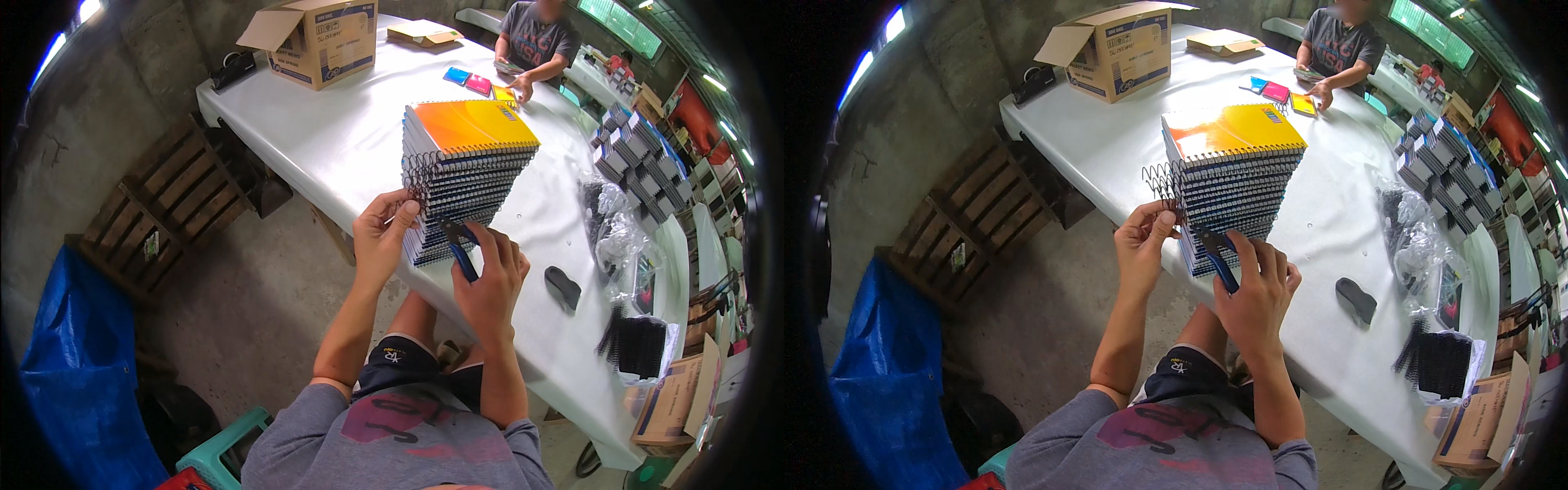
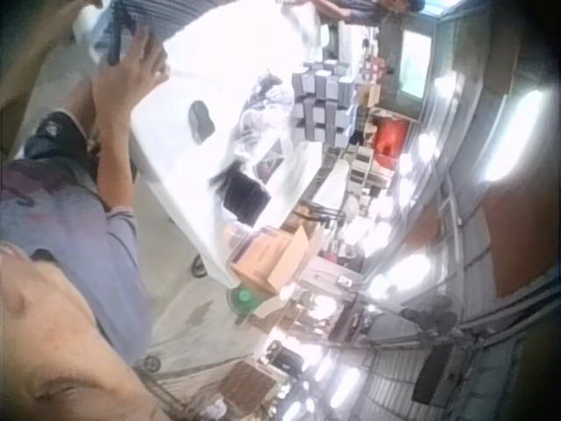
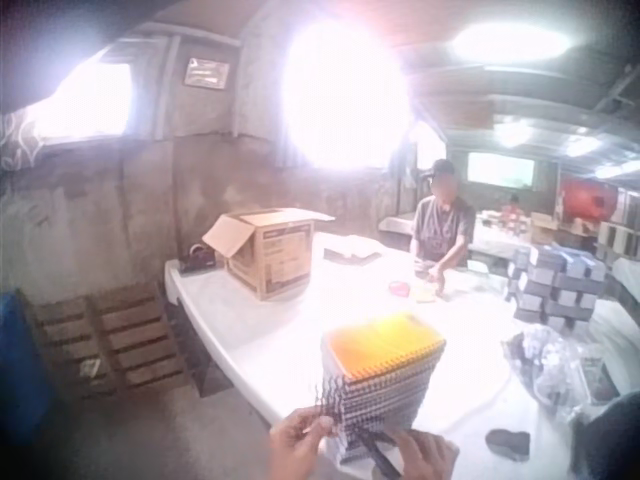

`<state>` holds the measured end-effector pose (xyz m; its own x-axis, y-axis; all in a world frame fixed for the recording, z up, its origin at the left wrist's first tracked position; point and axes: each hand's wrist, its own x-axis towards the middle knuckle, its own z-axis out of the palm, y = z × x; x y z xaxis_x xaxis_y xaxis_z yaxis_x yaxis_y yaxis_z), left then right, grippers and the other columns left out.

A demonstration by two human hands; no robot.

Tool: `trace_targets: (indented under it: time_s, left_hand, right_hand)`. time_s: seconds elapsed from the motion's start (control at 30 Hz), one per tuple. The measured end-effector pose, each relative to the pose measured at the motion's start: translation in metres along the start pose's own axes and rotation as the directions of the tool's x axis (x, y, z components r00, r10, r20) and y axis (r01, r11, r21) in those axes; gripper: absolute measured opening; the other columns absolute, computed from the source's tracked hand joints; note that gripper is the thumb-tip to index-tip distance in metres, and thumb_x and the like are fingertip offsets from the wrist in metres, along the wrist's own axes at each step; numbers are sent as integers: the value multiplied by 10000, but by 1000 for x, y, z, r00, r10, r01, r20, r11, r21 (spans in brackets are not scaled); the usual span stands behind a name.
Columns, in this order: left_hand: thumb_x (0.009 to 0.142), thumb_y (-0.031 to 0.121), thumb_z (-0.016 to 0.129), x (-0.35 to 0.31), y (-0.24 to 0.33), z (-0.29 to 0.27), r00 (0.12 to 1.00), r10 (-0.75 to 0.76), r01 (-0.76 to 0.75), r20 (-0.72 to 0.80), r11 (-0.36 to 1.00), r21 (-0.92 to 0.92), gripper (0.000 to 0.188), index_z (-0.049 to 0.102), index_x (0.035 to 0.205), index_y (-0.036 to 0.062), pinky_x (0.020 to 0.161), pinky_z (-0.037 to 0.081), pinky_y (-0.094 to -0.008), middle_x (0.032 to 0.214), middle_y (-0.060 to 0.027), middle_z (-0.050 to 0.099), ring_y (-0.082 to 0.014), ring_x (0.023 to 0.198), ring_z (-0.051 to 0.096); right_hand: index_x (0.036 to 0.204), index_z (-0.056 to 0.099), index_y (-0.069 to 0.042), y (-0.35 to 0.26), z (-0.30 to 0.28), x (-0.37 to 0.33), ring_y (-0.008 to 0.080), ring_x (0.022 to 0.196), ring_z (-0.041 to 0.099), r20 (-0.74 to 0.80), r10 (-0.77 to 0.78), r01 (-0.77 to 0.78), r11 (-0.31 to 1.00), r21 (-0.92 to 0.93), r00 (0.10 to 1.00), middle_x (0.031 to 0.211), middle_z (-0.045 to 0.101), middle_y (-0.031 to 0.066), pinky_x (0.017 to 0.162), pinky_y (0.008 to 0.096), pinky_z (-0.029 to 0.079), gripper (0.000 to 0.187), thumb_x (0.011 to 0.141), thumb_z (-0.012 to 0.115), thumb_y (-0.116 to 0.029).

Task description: The person uses pliers to trim the spiral binding of a stack of notebooks. They repeatedly pick up the stack, cut the spiral ends, and place the stack back on the table. Another person is visible in the background handling similar items.

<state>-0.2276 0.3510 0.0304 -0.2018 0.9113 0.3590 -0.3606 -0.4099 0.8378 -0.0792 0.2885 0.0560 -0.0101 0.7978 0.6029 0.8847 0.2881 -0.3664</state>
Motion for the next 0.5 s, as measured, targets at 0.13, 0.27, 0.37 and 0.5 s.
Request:
trace_targets:
  time_s: [0.13, 0.27, 0.37, 0.5]
  left_hand:
    - [865, 129, 665, 0, -3, -1, 1000, -11, 11, -6, 1000, -21, 236, 618, 1010, -51, 610, 465, -212, 825, -72, 657, -85, 712, 572]
    - [857, 117, 672, -3, -1, 0, 999, -25, 24, -28, 999, -33, 235, 618, 1013, -50, 590, 459, -214, 827, -75, 665, -94, 710, 593]
    - [849, 108, 679, -4, 2, 0, 998, -33, 31, -57, 999, -36, 237, 618, 1015, -50, 578, 462, -219, 831, -85, 672, -112, 717, 620]
    - [851, 102, 668, -9, 8, 2, 998, -46, 46, -46, 999, 11, 216, 620, 999, -47, 570, 484, -240, 881, -119, 681, -168, 716, 659]
  right_hand:
    - [1185, 550, -177, 3, 7, 2, 236, 1014, 527, 19, 7, -7, 1000, 0, 1000, 1076, 569, 42, 889, 464, 331, 596, 621, 738, -130]
    - [1159, 562, -174, 5, 12, 5, 236, 966, 551, 5, -2, 2, 1000, 22, 1000, 1026, 576, 40, 848, 435, 360, 574, 615, 736, -122]
    - [1135, 574, -166, 3, 11, 6, 239, 916, 571, 54, 27, -31, 997, 68, 998, 971, 584, 49, 787, 396, 391, 548, 612, 731, -114]
    - [1111, 585, -152, 4, 10, 8, 262, 867, 592, 27, 8, -11, 993, 117, 1000, 920, 592, 56, 748, 387, 439, 523, 609, 725, -100]
